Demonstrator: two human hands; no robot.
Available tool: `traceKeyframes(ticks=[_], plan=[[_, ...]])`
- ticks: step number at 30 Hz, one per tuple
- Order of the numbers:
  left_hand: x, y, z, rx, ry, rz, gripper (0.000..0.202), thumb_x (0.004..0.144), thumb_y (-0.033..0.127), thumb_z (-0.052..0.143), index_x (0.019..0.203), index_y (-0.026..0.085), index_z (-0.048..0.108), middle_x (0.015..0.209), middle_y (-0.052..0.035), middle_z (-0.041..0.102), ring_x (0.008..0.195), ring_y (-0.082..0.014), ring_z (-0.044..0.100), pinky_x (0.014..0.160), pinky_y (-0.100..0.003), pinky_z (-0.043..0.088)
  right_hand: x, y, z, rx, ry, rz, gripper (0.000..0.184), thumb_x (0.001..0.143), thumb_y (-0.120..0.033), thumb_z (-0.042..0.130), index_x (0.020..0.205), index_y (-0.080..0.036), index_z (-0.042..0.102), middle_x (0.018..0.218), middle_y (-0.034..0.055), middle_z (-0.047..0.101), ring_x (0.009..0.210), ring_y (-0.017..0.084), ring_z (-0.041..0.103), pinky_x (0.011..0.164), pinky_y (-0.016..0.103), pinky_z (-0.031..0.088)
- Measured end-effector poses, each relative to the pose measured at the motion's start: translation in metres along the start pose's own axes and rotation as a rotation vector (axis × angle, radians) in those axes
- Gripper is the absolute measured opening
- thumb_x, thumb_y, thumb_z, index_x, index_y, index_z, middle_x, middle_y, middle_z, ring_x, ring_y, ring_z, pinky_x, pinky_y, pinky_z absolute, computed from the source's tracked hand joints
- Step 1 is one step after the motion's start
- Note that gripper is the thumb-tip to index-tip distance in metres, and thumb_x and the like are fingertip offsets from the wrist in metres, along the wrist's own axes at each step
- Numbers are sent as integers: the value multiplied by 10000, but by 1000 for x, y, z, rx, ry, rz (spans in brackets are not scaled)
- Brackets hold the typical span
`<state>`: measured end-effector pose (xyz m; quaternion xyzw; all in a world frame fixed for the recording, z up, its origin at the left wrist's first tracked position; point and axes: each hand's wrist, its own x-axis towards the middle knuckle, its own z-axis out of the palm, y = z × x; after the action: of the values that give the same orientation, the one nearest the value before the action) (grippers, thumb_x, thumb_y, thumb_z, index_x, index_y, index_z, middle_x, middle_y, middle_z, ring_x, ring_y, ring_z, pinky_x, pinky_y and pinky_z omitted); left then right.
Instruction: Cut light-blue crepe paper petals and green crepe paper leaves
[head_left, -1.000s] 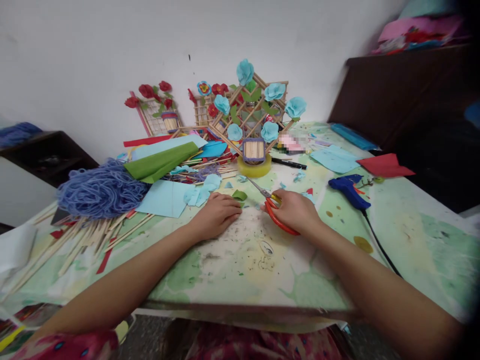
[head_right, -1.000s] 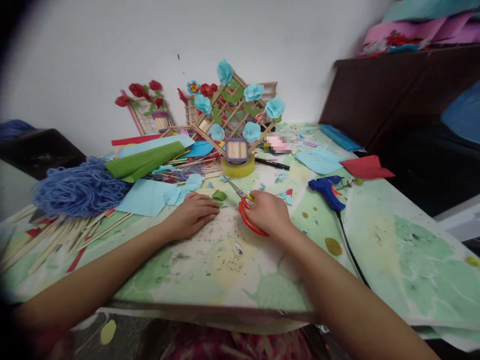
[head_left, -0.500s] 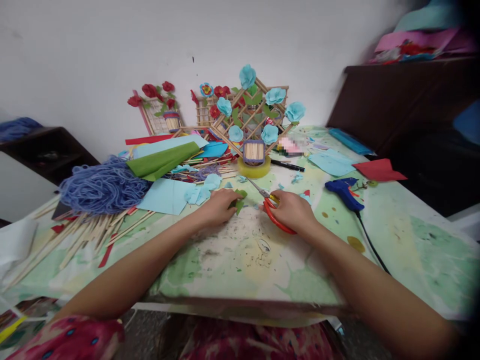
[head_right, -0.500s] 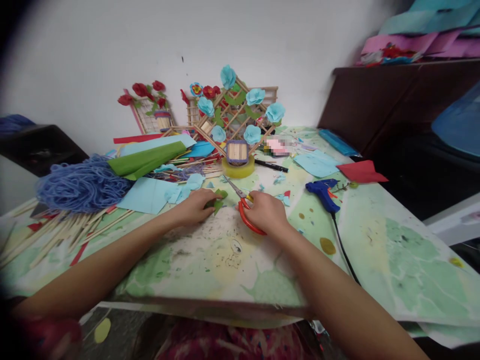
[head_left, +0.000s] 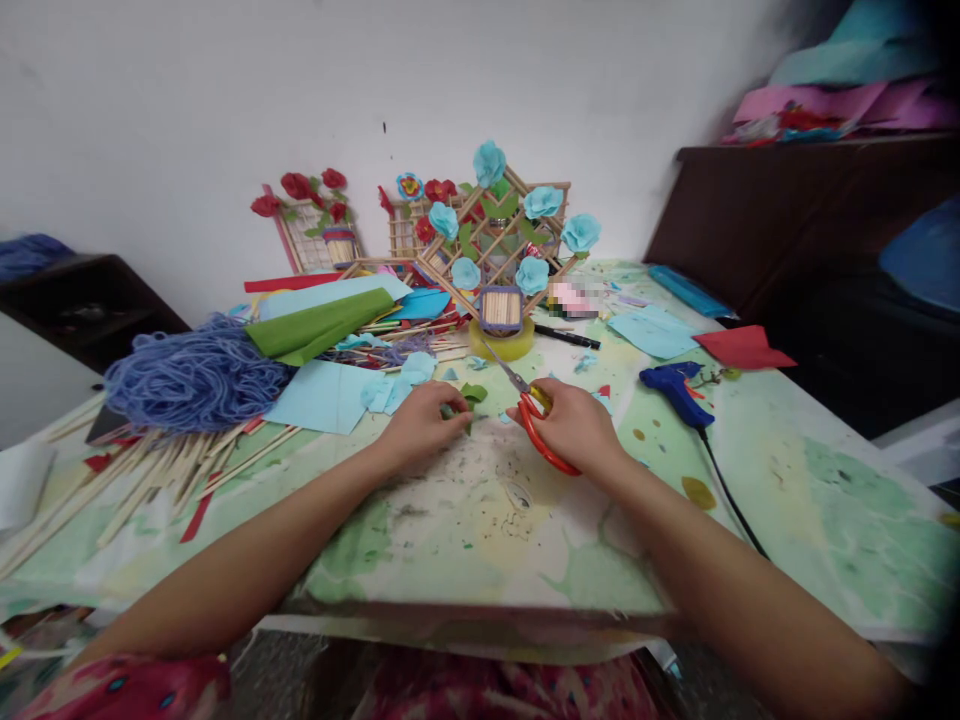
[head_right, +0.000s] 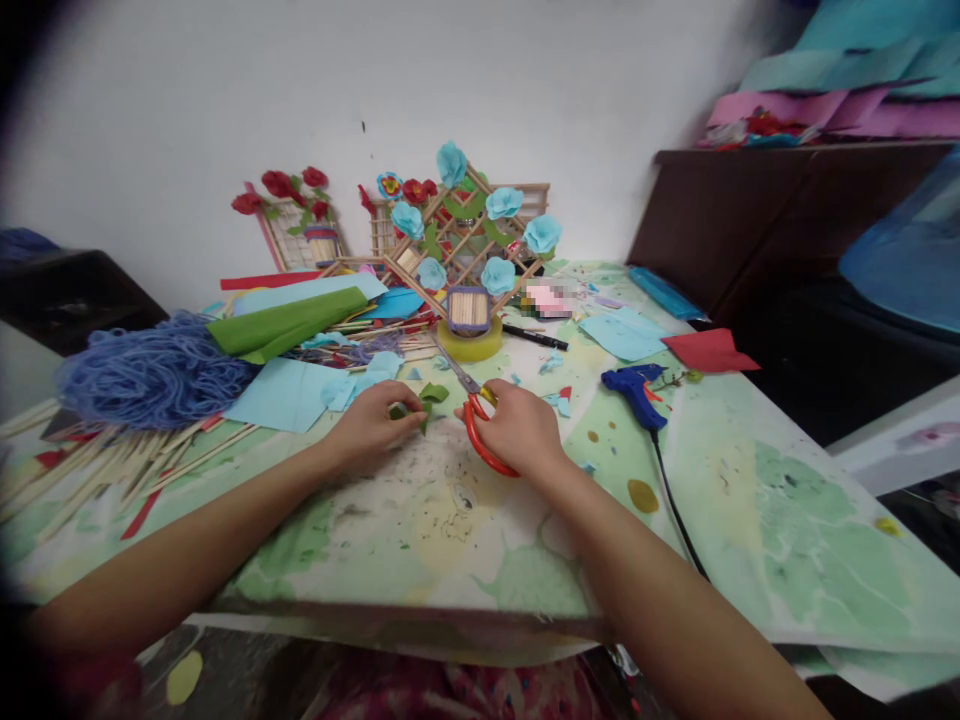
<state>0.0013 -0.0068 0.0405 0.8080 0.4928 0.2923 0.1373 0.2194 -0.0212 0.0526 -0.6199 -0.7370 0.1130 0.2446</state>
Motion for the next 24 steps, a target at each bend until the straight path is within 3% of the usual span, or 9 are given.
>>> traceKeyframes(ticks=[5,9,14,24], plan=[[-9,14,7,-653,294,-151,135,721,292,639,747,171,583,744,-7,579,694,-131,540,655,-261,436,-4,-5,4,352,-31,-35,376,677,-490,632,941,-223,617,694,0,628,611,145,533,523,234,342],[-17,28,15,-1032,284,-263,178,671,247,703,780,185,578,763,18,560,702,-112,553,682,-254,453,-9,-11,8,703,-108,-14,453,610,-397,718,991,-193,585,635,-22,602,564,128,525,527,238,400],[-21,34,21,-1184,230,-316,251,643,223,728,854,201,594,828,14,564,738,-108,547,703,-248,462,-13,-20,10,1017,-217,80,486,556,-317,751,969,-177,534,646,-10,626,548,126,547,522,241,427],[-29,30,28,-1205,60,-360,297,649,250,735,894,186,581,813,-11,569,769,-133,548,719,-263,455,-14,-22,15,1038,-254,66,381,574,-204,665,927,-193,523,571,-52,575,505,108,505,495,226,391]])
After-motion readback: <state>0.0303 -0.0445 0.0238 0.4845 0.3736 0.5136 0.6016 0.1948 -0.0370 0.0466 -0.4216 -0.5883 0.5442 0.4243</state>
